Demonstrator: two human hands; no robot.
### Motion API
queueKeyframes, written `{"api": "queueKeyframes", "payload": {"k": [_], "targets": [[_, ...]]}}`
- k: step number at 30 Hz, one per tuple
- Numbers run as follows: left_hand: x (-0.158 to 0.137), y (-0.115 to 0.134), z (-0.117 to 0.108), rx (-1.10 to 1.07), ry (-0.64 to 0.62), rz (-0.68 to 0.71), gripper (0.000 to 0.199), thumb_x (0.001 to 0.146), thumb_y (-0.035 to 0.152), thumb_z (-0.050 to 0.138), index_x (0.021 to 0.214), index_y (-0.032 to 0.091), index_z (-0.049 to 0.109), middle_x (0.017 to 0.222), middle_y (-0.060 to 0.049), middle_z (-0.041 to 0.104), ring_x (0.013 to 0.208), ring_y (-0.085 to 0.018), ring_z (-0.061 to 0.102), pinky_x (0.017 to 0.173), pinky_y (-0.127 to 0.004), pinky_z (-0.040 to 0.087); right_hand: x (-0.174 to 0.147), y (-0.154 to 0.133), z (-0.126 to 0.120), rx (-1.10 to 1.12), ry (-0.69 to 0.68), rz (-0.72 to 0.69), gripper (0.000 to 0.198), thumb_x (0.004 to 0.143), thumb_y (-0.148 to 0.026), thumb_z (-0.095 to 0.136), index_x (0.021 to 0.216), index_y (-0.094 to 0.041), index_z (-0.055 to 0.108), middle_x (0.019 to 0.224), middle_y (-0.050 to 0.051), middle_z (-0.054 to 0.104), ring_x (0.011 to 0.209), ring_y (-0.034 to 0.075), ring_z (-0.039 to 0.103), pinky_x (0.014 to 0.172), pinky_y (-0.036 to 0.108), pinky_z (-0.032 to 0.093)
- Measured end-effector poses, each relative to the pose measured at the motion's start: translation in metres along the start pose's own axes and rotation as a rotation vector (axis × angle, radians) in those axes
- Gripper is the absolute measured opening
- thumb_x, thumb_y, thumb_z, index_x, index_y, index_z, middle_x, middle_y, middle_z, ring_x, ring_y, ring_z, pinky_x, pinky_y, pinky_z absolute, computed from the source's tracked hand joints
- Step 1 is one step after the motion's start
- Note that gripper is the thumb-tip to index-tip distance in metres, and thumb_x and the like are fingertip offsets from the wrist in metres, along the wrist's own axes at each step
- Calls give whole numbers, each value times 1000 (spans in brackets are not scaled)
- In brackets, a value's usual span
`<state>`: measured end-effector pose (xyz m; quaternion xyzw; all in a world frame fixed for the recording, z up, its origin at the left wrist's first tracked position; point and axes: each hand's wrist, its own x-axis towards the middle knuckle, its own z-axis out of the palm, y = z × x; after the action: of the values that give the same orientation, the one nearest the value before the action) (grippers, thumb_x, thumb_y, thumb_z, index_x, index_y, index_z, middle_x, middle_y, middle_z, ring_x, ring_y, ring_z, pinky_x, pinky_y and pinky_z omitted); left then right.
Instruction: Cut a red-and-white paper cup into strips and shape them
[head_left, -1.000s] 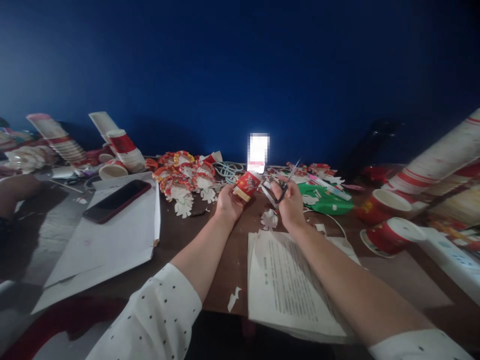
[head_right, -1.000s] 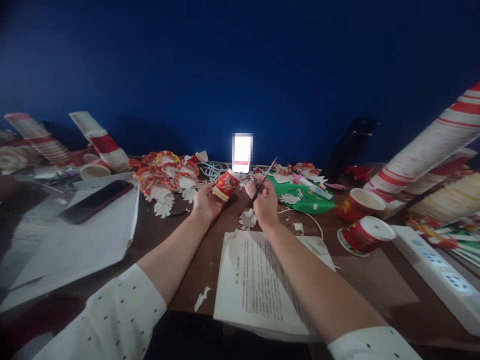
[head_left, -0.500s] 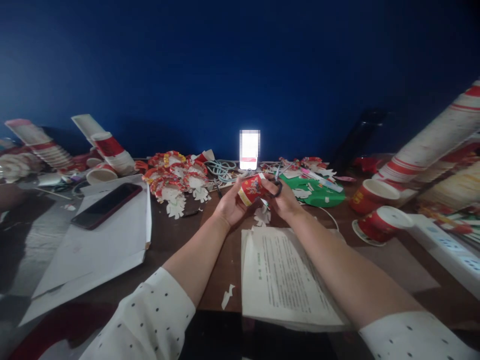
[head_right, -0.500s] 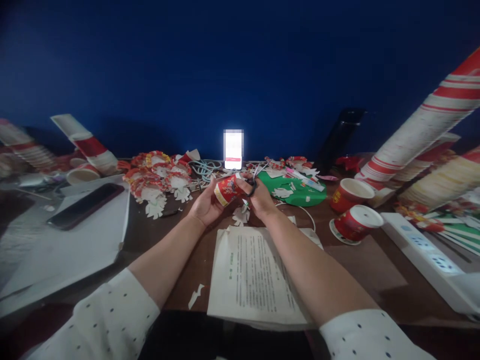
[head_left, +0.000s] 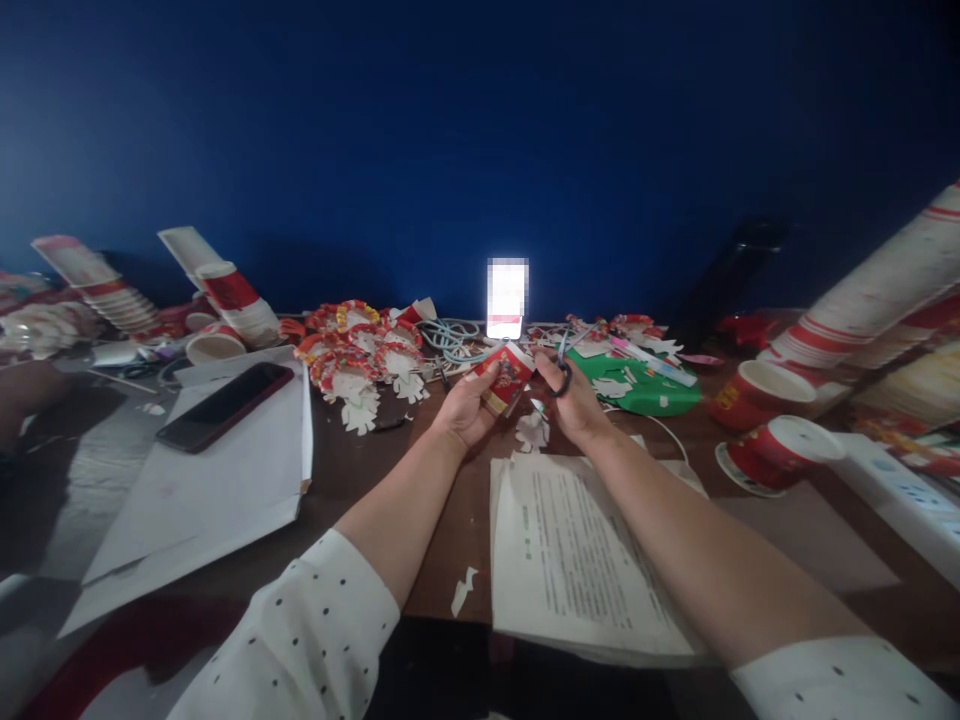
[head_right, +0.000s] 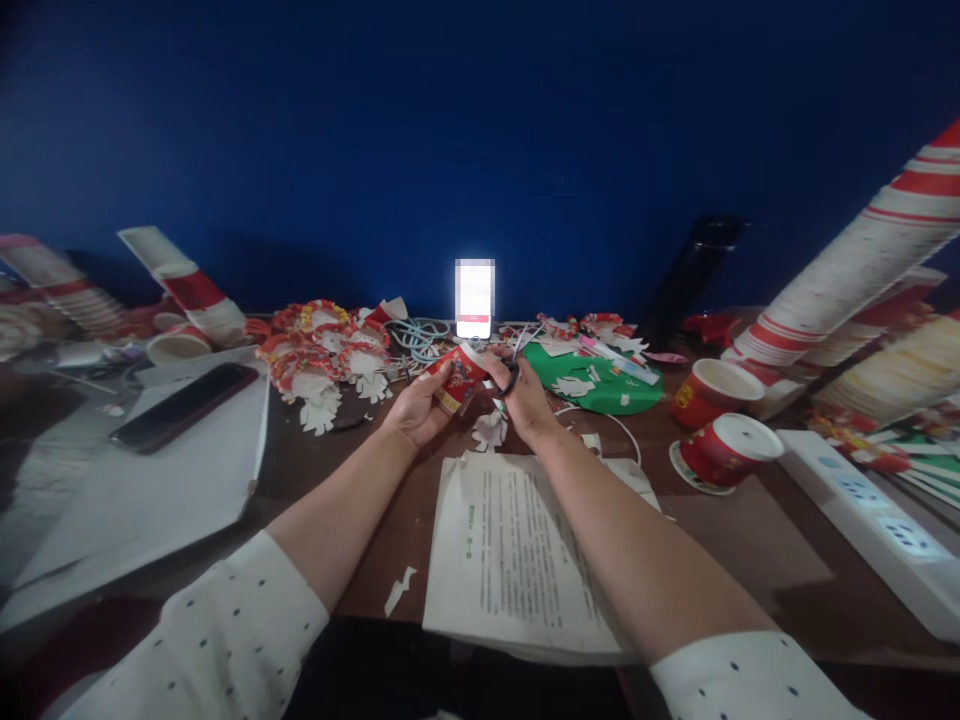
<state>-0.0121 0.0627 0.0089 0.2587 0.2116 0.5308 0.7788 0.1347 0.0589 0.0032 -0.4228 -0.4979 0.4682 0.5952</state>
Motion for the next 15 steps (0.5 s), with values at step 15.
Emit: {"api": "queueKeyframes", "payload": {"k": [15], "targets": [[12, 3, -8, 20, 189, 164, 20, 75, 11, 67, 95, 12, 67, 85, -6, 72, 78, -14, 69, 81, -28, 53, 0, -6, 0, -218, 161, -19, 56, 62, -53, 78, 104, -19, 61, 69, 2, 68, 58, 18, 62, 49, 28, 46]]}}
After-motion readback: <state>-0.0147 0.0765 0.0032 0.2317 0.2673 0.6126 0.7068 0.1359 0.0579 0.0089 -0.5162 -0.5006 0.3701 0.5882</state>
